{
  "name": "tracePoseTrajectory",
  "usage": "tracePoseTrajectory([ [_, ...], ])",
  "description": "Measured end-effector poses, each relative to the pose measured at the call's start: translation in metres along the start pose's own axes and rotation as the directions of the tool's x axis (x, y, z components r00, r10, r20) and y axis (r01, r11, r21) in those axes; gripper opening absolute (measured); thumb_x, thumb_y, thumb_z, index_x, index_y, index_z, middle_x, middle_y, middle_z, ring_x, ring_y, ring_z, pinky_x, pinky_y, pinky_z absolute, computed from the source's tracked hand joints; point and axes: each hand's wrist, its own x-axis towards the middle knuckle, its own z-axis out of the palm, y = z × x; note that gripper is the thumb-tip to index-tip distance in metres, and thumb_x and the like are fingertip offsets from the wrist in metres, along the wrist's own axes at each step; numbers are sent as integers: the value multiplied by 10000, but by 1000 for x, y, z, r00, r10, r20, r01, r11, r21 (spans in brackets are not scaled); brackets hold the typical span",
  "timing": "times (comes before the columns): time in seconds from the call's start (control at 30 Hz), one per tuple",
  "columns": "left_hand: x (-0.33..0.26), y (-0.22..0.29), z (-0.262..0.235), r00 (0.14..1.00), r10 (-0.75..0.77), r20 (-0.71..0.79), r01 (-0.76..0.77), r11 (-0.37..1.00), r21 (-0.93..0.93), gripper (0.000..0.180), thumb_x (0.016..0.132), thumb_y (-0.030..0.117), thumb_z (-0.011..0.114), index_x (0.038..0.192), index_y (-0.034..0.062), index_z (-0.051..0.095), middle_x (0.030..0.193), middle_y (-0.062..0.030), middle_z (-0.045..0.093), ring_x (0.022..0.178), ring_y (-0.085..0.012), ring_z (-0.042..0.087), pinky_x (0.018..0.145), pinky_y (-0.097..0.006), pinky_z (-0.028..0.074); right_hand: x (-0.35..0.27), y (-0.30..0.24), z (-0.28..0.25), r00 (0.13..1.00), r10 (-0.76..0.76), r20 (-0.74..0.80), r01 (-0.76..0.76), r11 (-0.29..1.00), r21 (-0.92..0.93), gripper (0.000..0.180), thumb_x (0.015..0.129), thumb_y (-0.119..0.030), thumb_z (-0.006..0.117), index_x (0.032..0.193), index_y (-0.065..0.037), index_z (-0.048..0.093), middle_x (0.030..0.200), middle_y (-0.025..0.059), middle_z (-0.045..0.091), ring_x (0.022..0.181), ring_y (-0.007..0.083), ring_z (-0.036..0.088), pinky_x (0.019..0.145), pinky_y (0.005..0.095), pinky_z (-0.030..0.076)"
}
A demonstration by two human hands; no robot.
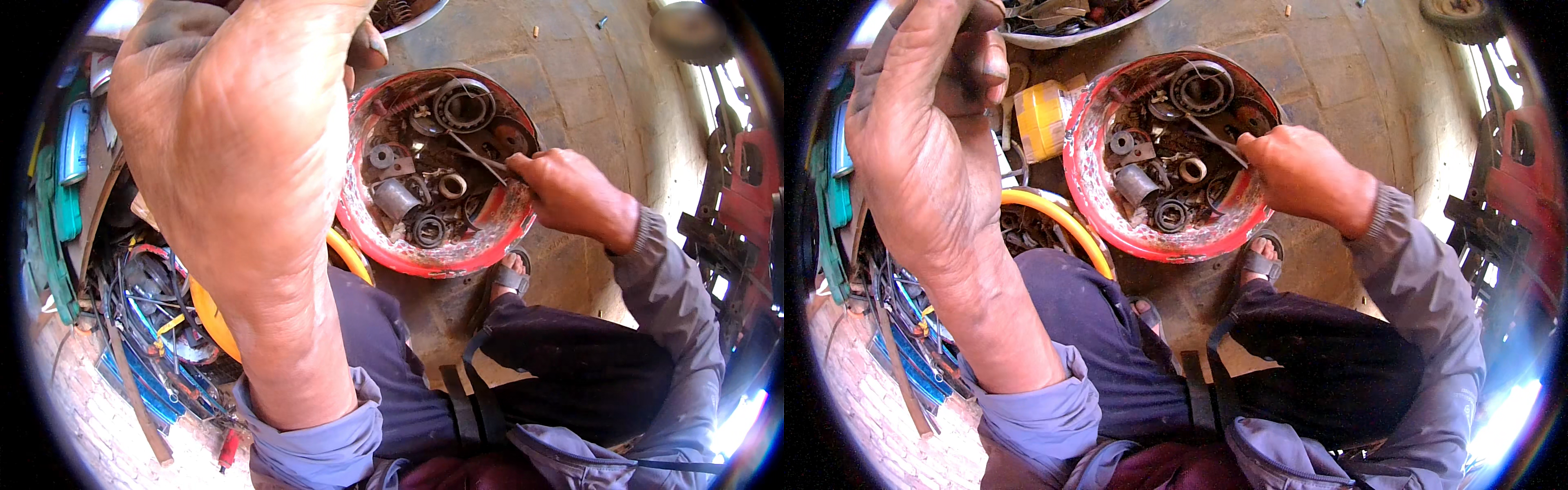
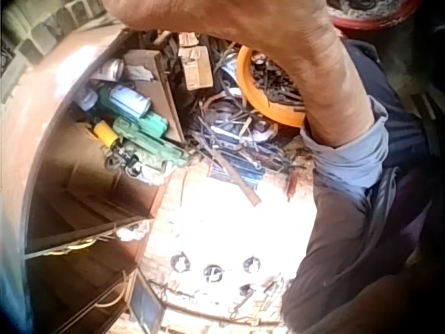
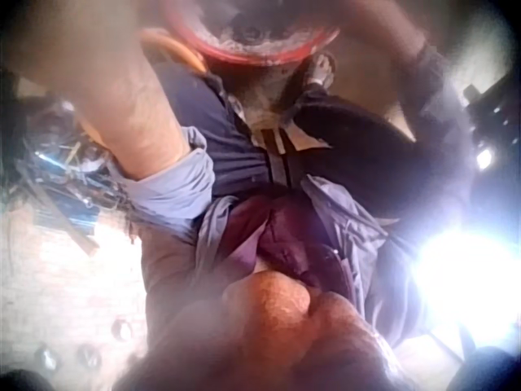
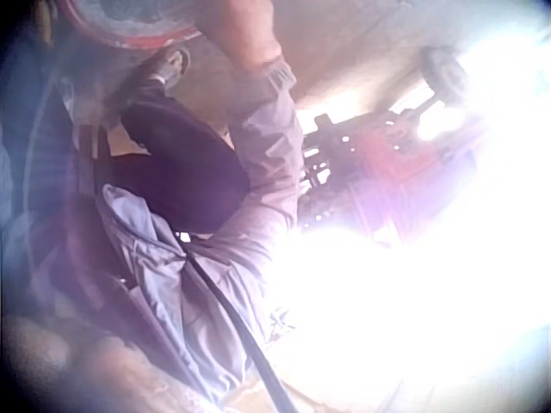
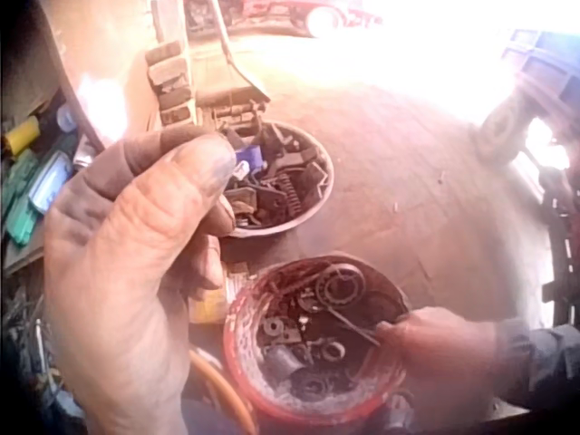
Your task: The person uses a screwdriver to work on a small black component attached to the motorcycle's handlebar. They then search through a bucket of parts and retrieve a small metal piece.
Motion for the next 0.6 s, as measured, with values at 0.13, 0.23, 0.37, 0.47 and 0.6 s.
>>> tracePoseTrajectory([
  [0.13, -1, -2, 3, 1000, -3, 9, 3, 1000, 10, 142, 875, 115, 713, 970, 10, 704, 714, -52, 686, 511, -63, 584, 453, -154, 465, -6, -10, 42, 997, -78, -23, 80, 991, 104, 195, 740, -25, 605, 930, 11, 579, 676, 211, 636, 684, 404, 668, 597, 470, 542],
  [0.23, -2, -3, 4, 1000, -8, 12, 8, 1000, 17, 143, 875, 115, 713, 971, 9, 703, 712, -52, 685, 511, -63, 584, 454, -154, 466, -14, -19, 36, 996, -44, 80, 33, 990, 139, 271, 712, 3, 603, 983, 5, 590, 752, 222, 643, 727, 400, 664, 640, 471, 541],
  [0.37, -2, -3, 9, 1000, -6, 13, 6, 1000, 31, 144, 876, 115, 712, 972, 9, 703, 710, -53, 684, 512, -64, 585, 456, -154, 468, -25, -34, 30, 984, -142, 111, 112, 965, 235, 292, 701, -22, 627, 989, -2, 583, 719, 209, 637, 722, 398, 661, 635, 480, 535],
  [0.47, -4, -3, 10, 1000, -6, 8, 6, 999, 36, 144, 876, 116, 712, 973, 9, 702, 709, -53, 683, 512, -64, 586, 457, -154, 470, -22, -29, 20, 993, -90, 82, 71, 976, 206, 230, 696, -35, 624, 922, -9, 596, 716, 203, 638, 721, 402, 660, 632, 480, 540],
  [0.6, -4, -7, 15, 1000, -11, 8, 11, 999, 34, 145, 877, 116, 711, 974, 8, 701, 707, -54, 682, 513, -65, 587, 458, -155, 472, -28, -11, 7, 987, 41, 153, -62, 989, 136, 315, 753, -33, 622, 1066, -11, 600, 773, 250, 647, 752, 425, 649, 663, 502, 522],
])
